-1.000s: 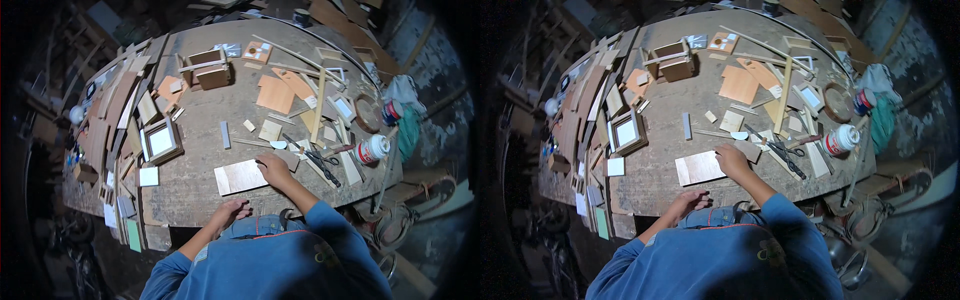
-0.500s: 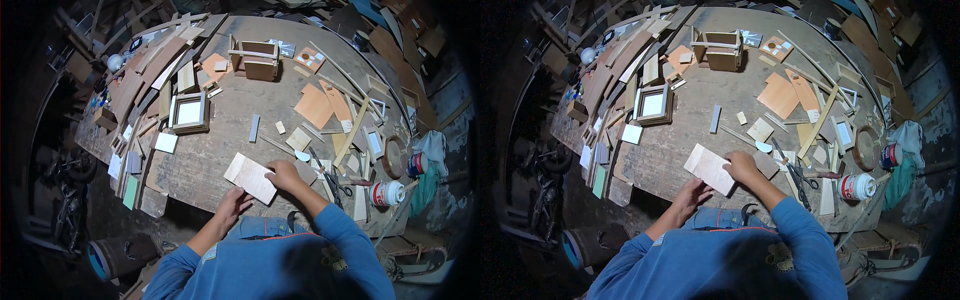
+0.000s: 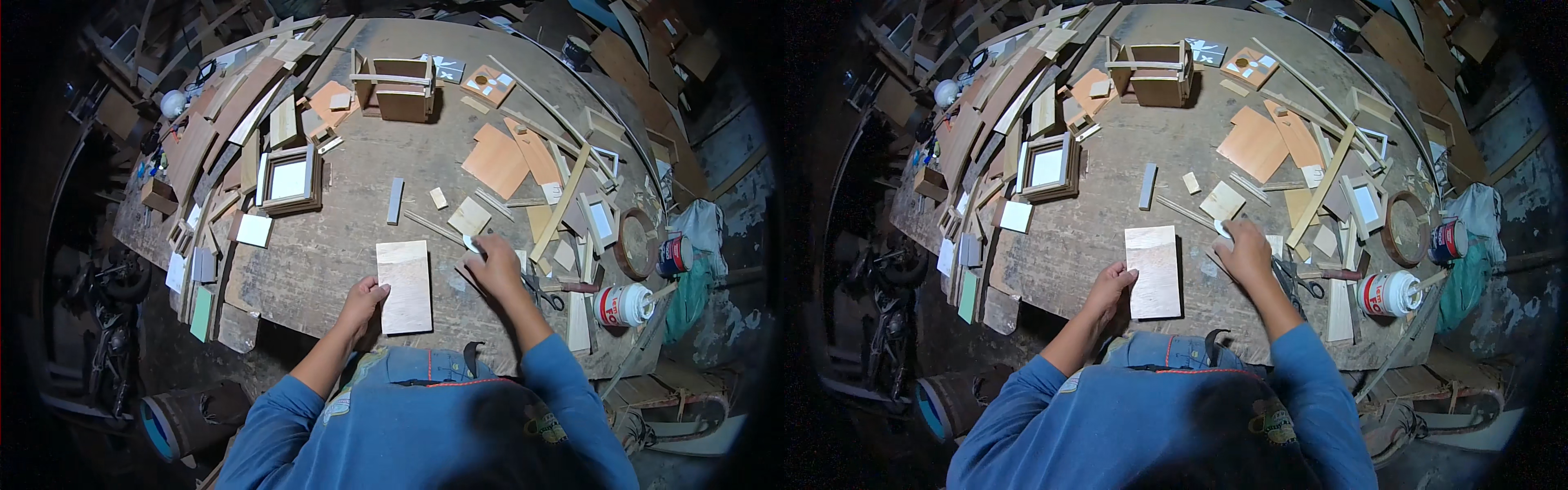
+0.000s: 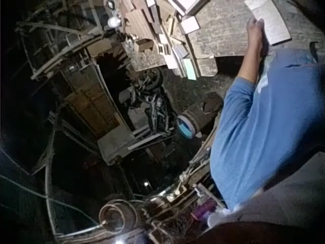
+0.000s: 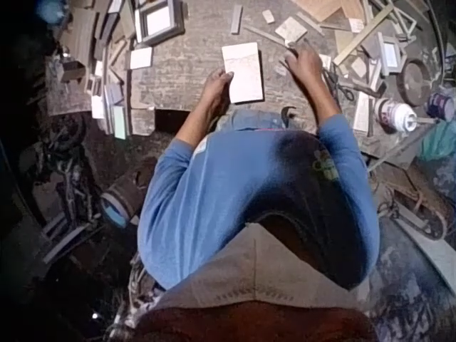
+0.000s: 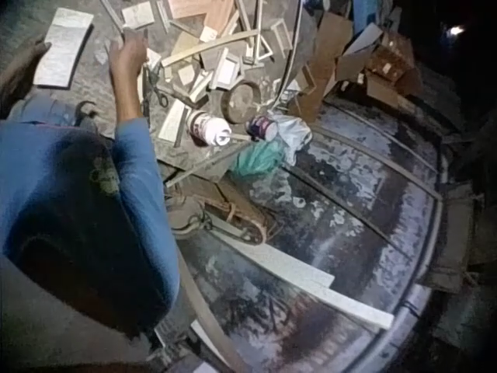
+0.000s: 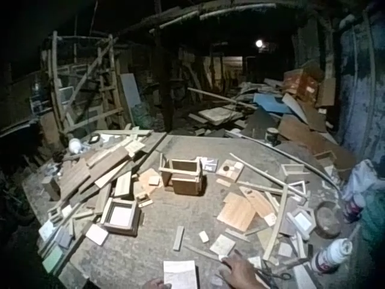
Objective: Assembling small wooden pieces and checking their fit to construct a box or frame on a workbench.
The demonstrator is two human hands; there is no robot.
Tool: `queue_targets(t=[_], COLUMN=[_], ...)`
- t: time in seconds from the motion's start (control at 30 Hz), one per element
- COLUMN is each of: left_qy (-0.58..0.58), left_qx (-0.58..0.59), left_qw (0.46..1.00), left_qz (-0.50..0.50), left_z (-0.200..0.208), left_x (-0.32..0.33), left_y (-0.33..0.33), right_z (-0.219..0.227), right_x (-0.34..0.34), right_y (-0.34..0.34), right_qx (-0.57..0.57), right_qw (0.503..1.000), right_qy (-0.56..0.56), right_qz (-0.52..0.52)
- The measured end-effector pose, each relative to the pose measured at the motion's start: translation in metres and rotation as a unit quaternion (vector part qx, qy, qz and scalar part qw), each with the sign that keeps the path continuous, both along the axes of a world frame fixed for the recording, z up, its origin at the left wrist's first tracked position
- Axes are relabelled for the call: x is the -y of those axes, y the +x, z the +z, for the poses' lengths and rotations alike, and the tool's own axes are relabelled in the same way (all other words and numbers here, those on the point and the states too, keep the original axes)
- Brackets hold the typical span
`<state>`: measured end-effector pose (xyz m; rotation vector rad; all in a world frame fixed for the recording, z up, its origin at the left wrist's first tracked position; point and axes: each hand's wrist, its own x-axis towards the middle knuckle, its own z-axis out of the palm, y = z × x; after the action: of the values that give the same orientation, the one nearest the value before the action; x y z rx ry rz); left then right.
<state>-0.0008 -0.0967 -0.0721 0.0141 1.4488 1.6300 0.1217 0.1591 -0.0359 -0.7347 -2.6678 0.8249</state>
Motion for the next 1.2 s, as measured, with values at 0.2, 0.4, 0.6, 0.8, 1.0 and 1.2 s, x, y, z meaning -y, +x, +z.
queue_targets(t=[0.2,0.4,0.6,0.8,1.0,1.2], left_qy=[0.019,-0.109,-0.072,0.041,0.053,0.036], left_qx=[-0.008,-0.215,-0.341,-0.029,-0.015,-0.041], left_qw=[1.000,0.970,0.932,0.990,0.982,0.980], left_qz=[-0.007,-0.033,0.100,-0.131,-0.179,-0.192], left_z=[-0.011,-0.012,0.017,0.047,0.033,0.029], left_x=[-0.011,0.003,0.004,-0.043,-0.065,-0.066], left_y=[-0.008,-0.009,0.019,0.053,0.064,0.065], right_z=[-0.008,-0.024,-0.048,-0.033,-0.011,0.000], right_x=[-0.016,-0.052,-0.091,-0.079,-0.055,-0.041], right_y=[-0.007,0.003,0.037,0.032,0.002,-0.037], right_qx=[0.049,0.058,-0.127,-0.078,0.004,0.089], right_qw=[0.998,0.990,0.930,0.902,0.913,0.982], right_qy=[0.022,0.074,-0.273,-0.384,-0.407,-0.079], right_qz=[-0.016,-0.106,-0.211,-0.181,0.027,0.148])
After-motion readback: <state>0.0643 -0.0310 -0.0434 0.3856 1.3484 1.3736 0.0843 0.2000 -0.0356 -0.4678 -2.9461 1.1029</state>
